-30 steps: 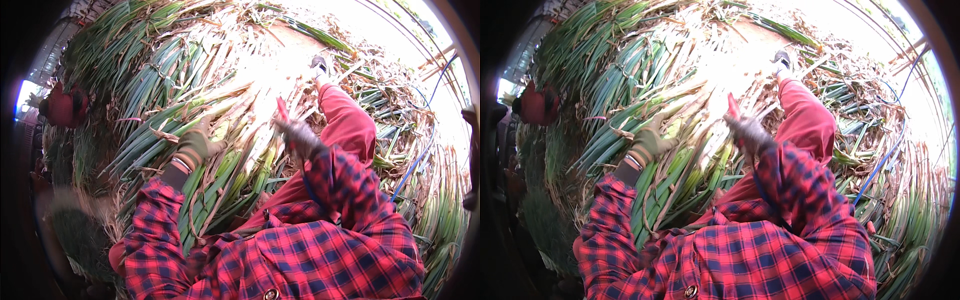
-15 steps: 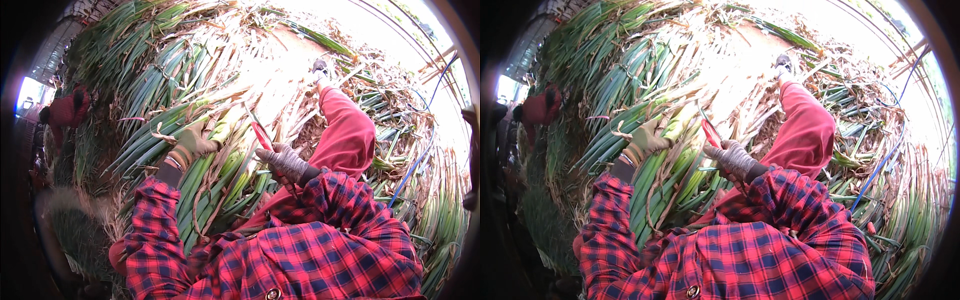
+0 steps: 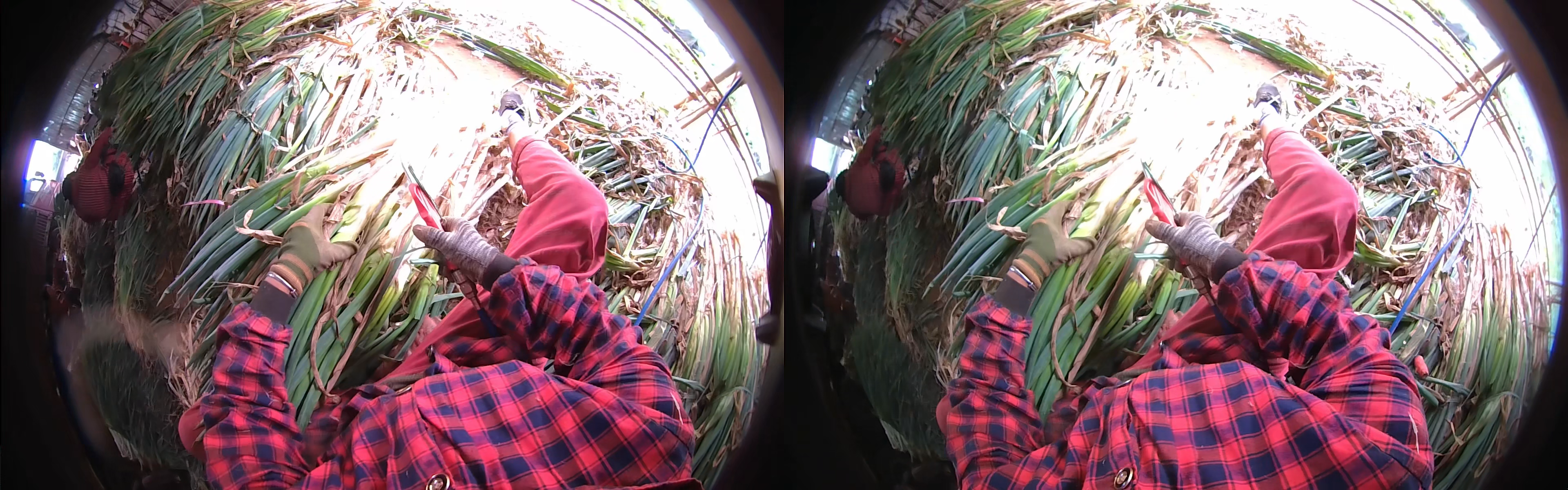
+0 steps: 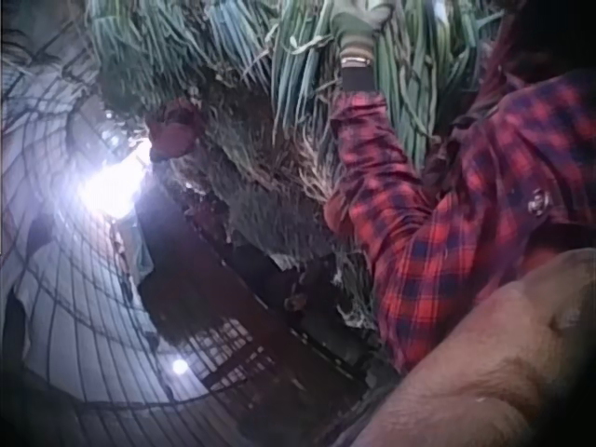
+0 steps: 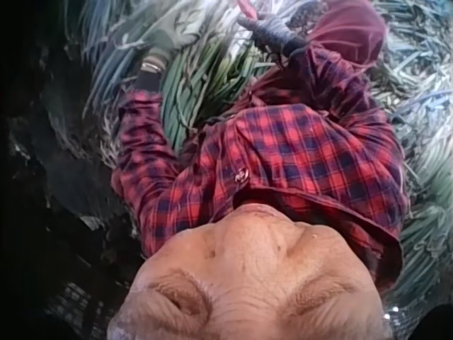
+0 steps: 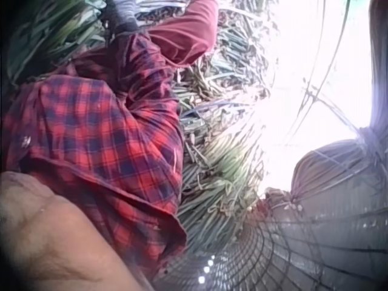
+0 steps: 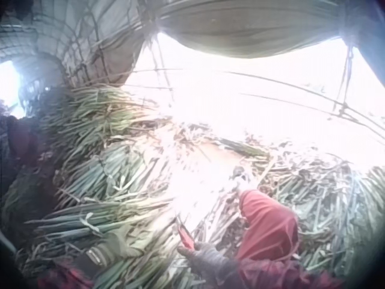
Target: The person uses a red-handled knife to trim the outer layers and ends of long green plant stalks. The trimmed pieces are dropped onto a growing pile of plant debris on the ground.
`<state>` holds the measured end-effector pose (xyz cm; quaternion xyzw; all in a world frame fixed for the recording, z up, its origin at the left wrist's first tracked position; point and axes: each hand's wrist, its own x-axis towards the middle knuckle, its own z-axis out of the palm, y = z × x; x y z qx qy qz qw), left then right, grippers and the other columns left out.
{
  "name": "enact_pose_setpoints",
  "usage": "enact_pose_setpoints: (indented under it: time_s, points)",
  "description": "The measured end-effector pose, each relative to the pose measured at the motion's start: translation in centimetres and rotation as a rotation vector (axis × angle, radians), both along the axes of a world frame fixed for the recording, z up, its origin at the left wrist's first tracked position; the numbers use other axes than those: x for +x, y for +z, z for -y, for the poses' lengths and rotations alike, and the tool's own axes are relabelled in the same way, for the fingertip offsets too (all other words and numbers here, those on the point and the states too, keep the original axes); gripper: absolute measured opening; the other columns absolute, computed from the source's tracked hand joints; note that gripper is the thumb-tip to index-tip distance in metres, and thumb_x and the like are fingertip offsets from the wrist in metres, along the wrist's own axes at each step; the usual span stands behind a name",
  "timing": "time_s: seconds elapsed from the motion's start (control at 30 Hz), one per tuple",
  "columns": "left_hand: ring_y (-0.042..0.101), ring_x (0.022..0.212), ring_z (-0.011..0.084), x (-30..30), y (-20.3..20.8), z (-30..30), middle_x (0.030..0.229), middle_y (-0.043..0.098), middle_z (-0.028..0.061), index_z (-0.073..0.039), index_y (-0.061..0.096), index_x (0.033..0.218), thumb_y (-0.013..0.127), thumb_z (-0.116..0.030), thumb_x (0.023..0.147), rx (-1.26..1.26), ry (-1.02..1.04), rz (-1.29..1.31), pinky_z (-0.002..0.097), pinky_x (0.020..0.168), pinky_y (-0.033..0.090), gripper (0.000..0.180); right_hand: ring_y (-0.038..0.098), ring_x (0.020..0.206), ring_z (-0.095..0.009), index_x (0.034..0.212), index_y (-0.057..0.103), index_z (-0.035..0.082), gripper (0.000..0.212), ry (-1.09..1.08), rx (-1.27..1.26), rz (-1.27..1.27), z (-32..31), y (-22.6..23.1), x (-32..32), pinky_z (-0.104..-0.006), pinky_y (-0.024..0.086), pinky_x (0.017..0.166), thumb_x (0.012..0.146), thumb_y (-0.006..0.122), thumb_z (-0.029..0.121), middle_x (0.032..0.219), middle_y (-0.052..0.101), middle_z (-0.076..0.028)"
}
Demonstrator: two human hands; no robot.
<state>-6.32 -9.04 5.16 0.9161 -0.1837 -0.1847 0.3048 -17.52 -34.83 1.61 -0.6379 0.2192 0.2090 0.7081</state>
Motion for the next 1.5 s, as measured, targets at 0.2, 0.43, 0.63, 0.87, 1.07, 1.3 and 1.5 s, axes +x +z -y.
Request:
enact_pose_setpoints:
  time_s: [0.2, 0.43, 0.63, 0.87, 1.07, 1.3, 1.5]
  points:
    - [0.064, 0.093, 0.03, 0.0, 0.9, 1.3, 0.1, 0.066, 0.0188, 0.0, 0.056, 0.113, 0.08, -0.034, 0.059, 0.101, -0.014, -0.061, 0.0366, 0.083, 0.049, 0.069, 0.046, 0.035, -0.016, 0.085, 0.054, 0.002, 0.049, -0.186, 0.04, -0.046, 3.6, -1.1, 5.4, -0.0292, 0.037, 0.03, 0.08, 0.071, 0.048, 0.054, 0.05, -0.005]
    - [0.063, 0.09, 0.0322, 0.0, 0.1, 0.5, 0.098, 0.065, 0.0184, -0.003, 0.057, 0.113, 0.08, -0.037, 0.059, 0.078, -0.035, -0.027, 0.0383, 0.082, 0.049, 0.069, 0.045, 0.034, -0.014, 0.082, 0.054, 0.005, 0.052, -0.138, 0.103, -0.016, 6.9, -2.5, 10.8, -0.0271, 0.039, 0.03, 0.08, 0.067, 0.056, 0.054, 0.05, -0.004]
    - [0.063, 0.097, 0.0252, -0.2, 0.6, 0.5, 0.107, 0.065, 0.0177, 0.001, 0.054, 0.122, 0.081, -0.03, 0.061, 0.128, -0.002, -0.067, 0.034, 0.086, 0.048, 0.074, 0.049, 0.04, -0.015, 0.072, 0.056, 0.008, 0.05, -0.104, 0.129, -0.091, 8.9, -2.1, 14.1, -0.033, 0.043, 0.035, 0.078, 0.068, 0.056, 0.055, 0.052, -0.002]
    - [0.063, 0.098, 0.0334, -0.2, -0.3, 0.7, 0.105, 0.064, 0.0206, -0.002, 0.054, 0.12, 0.08, -0.037, 0.061, 0.071, -0.026, -0.013, 0.0372, 0.087, 0.048, 0.074, 0.046, 0.038, -0.017, 0.079, 0.053, 0.007, 0.049, -0.264, 0.173, -0.153, 10.6, -4.9, 17.4, -0.0332, 0.04, 0.033, 0.08, 0.066, 0.055, 0.056, 0.05, -0.005]
    - [0.062, 0.1, 0.032, -0.2, -0.7, 0.4, 0.108, 0.063, 0.0199, -0.001, 0.047, 0.128, 0.082, -0.03, 0.061, -0.058, 0.017, -0.058, 0.0359, 0.089, 0.048, 0.081, 0.045, 0.035, -0.014, 0.077, 0.054, 0.005, 0.043, -0.081, 0.176, -0.081, 5.3, -0.4, 6.2, -0.0293, 0.035, 0.031, 0.081, 0.073, 0.044, 0.051, 0.047, -0.002]
    - [0.055, 0.113, 0.0352, -0.8, -0.8, 0.0, 0.125, 0.054, 0.0204, -0.008, 0.036, 0.139, 0.081, -0.026, 0.063, -0.053, -0.006, 0.127, 0.0375, 0.096, 0.045, 0.09, 0.045, 0.035, -0.015, 0.075, 0.052, 0.007, 0.04, -0.15, 0.074, -0.138, 6.0, -1.2, 9.7, -0.0303, 0.033, 0.029, 0.083, 0.07, 0.042, 0.052, 0.048, -0.003]
    - [0.056, 0.104, 0.0269, -2.7, 3.9, 3.4, 0.11, 0.058, 0.0113, -0.013, 0.054, 0.121, 0.078, -0.046, 0.062, 0.626, -0.265, 0.562, 0.0401, 0.088, 0.046, 0.071, 0.044, 0.03, -0.021, 0.071, 0.049, 0.008, 0.048, -0.205, 0.078, -0.139, 11.6, -4.8, 16.0, -0.0345, 0.035, 0.024, 0.083, 0.063, 0.052, 0.053, 0.051, -0.007]
